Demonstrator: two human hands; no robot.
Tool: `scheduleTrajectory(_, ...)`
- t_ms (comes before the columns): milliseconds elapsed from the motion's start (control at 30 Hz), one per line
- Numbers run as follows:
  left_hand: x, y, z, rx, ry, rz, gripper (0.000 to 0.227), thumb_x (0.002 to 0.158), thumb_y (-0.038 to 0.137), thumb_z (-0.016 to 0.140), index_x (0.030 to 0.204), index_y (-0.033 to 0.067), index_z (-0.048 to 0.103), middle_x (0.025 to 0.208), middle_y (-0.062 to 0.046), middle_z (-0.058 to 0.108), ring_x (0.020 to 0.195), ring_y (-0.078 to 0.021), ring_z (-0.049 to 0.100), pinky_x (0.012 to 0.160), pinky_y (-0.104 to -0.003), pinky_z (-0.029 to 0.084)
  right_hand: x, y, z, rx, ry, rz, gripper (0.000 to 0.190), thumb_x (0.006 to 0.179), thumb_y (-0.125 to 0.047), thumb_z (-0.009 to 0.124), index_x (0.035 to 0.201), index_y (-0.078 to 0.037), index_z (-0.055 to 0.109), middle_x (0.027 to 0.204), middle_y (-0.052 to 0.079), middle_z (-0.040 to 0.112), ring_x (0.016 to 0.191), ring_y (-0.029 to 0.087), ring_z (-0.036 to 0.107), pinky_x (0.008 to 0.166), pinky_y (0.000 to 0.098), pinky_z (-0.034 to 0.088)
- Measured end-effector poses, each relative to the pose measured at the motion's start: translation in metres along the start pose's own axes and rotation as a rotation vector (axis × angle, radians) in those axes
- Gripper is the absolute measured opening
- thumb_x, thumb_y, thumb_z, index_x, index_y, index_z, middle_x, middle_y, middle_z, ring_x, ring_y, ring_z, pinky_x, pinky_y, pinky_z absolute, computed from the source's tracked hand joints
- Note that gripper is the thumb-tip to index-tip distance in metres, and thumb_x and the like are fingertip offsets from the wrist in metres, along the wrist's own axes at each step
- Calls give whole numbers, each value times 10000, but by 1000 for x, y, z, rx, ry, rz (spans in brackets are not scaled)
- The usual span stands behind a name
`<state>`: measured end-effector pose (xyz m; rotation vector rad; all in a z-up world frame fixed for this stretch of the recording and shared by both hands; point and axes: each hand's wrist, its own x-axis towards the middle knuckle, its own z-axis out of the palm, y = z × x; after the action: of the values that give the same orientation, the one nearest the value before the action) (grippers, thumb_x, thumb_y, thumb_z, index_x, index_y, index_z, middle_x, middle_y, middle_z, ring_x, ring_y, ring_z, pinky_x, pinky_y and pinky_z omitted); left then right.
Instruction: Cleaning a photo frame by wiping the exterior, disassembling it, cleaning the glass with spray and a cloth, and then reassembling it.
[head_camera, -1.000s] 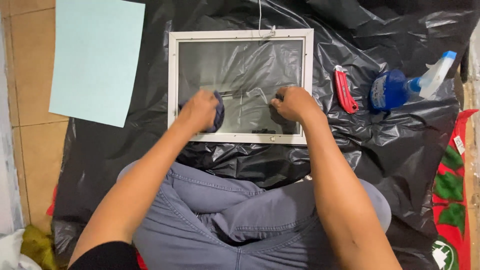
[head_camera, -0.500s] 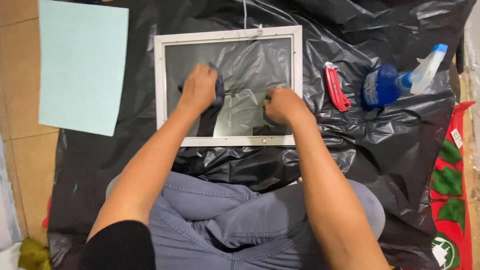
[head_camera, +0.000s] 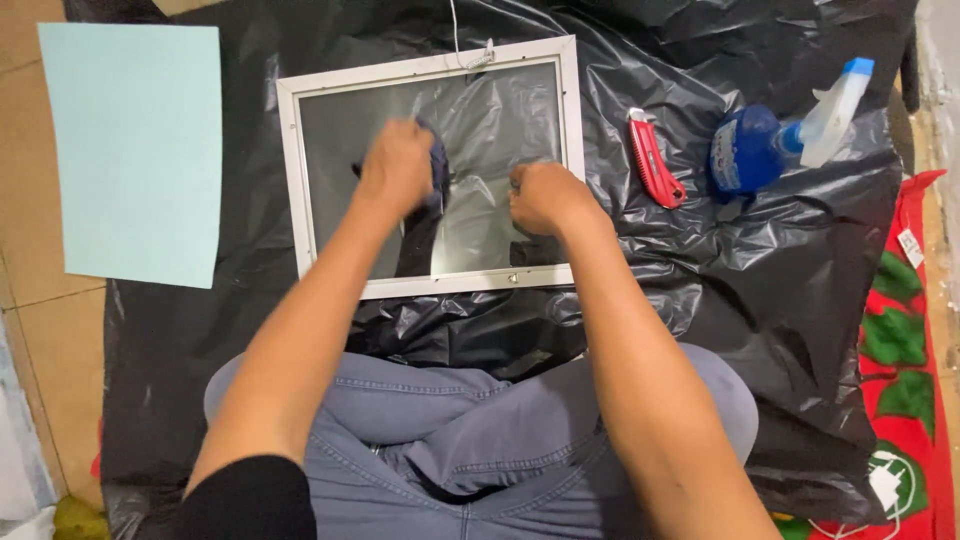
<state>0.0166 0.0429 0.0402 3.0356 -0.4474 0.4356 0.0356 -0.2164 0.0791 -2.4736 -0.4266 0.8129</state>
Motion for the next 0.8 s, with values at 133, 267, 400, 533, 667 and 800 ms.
scheduleTrajectory(133,-55,49,-16,-29,-24,113,57,830,67,691,883,50,705,879,-136,600,795,-315,622,672,-370,538,-13,-5,-6,10,-36,12,491,916,-275,524,1335,-90,703,1258,251,705,1219,449,644,1014,581,519)
scheduleTrajectory(267,-96,79,-32,-25,-55,124,89,831,103,667,909,89,706,898,-98,604,819,-282,623,666,-361,530,-8,3,4,-3,-17,-20,485,924,-238,533,1352,-74,694,1254,253,707,1212,448,648,1019,571,518)
scheduleTrajectory(400,-98,87,-42,-123,-155,71,85,875,117,638,910,77,703,879,-88,579,847,-275,604,701,-349,527,-9,2,4,13,-24,13,485,926,-233,531,1363,-96,691,1263,250,702,1219,440,645,1022,568,519)
scheduleTrajectory(533,-66,67,-8,-56,-84,46,72,877,124,666,905,78,714,870,-109,572,854,-308,610,682,-389,546,-3,7,8,20,-25,23,483,894,-206,565,1345,-95,699,1265,236,703,1213,420,654,1012,559,528)
scheduleTrajectory(667,2,38,19,-55,-69,-40,93,898,135,664,896,45,687,874,-124,544,838,-328,590,640,-414,549,-3,1,5,59,-42,45,474,887,-193,576,1327,-70,704,1268,254,695,1211,440,650,1007,584,524)
scheduleTrajectory(800,62,11,48,8,24,-110,64,849,89,699,868,30,711,859,-129,556,823,-347,605,636,-423,564,6,1,7,59,-52,50,465,864,-232,591,1284,-87,728,1244,236,706,1179,434,669,970,606,539)
